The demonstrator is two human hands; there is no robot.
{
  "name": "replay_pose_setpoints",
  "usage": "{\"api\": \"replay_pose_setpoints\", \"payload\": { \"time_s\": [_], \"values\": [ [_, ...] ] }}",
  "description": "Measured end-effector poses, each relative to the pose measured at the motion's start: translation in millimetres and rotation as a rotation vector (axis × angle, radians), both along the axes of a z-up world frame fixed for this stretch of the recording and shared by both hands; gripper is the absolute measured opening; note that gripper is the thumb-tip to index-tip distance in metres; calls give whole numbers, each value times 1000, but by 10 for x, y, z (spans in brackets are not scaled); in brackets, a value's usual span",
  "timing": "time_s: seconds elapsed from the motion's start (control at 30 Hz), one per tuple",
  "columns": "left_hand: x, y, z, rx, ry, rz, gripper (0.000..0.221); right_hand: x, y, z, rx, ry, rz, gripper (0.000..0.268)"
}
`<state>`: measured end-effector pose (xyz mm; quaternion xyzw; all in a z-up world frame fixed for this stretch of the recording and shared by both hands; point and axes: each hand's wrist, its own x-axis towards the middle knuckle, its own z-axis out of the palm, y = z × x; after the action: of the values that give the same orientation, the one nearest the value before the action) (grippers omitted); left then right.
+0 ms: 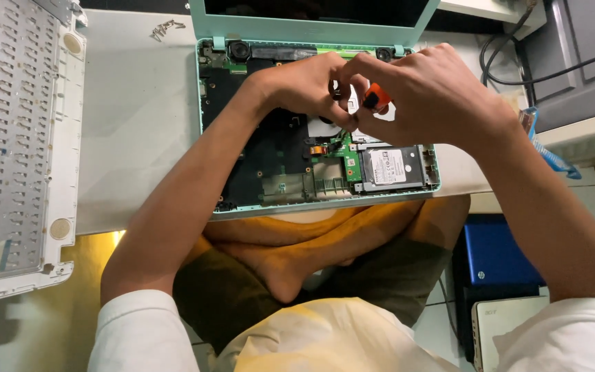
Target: Disassembling a laptop by removing internal screws and components.
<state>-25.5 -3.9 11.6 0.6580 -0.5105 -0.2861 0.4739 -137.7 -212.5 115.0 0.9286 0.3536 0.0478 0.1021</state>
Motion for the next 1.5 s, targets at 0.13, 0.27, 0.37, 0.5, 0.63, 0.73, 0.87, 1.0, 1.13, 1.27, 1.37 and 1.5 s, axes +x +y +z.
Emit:
{"api": "replay_pose_setpoints", "payload": {
  "time_s": [0.13,0.27,0.37,0.5,0.63,0.73,0.87,1.0,1.13,1.27,1.37,1.5],
  "values": [
    [37,-33,-65,-39,29,-55,33,50,-125,-78,-45,3,-43,49],
    [45,-32,-79,-55,-11,-55,48,69,-129,-90,36,51,3,61],
    [21,-8,-35,-33,9,-13,22,91,-190,-164,65,136,8,43],
    [12,23,75,-42,-17,-56,25,94,-361,-215,125,12,2,41],
    [126,41,-39,-150,-179,207,20,101,-1100,-342,617,14,56,26],
    [164,74,-79,-301,-161,359,17,28,-1447,-847,1251,-55,-338,23],
    [269,116,-93,-460,-172,432,23,252,-1613,-1500,1734,-82,-491,18],
    [335,180,-181,-523,-101,421,22,113,-1537,-1589,1719,-80,-537,19],
    [311,172,-155,-373,-207,422,23,53,-1491,-1604,1607,-54,-478,21],
    [163,96,-62,46,-174,288,15,2,-1472,-1576,1607,-45,-488,20],
    [17,-17,-85,151,-335,98,19,-35,-1443,-1527,1568,-92,-525,22],
    [-71,-62,-111,275,-600,110,17,-45,-1401,-1492,1587,-108,-534,19]
  ]
}}
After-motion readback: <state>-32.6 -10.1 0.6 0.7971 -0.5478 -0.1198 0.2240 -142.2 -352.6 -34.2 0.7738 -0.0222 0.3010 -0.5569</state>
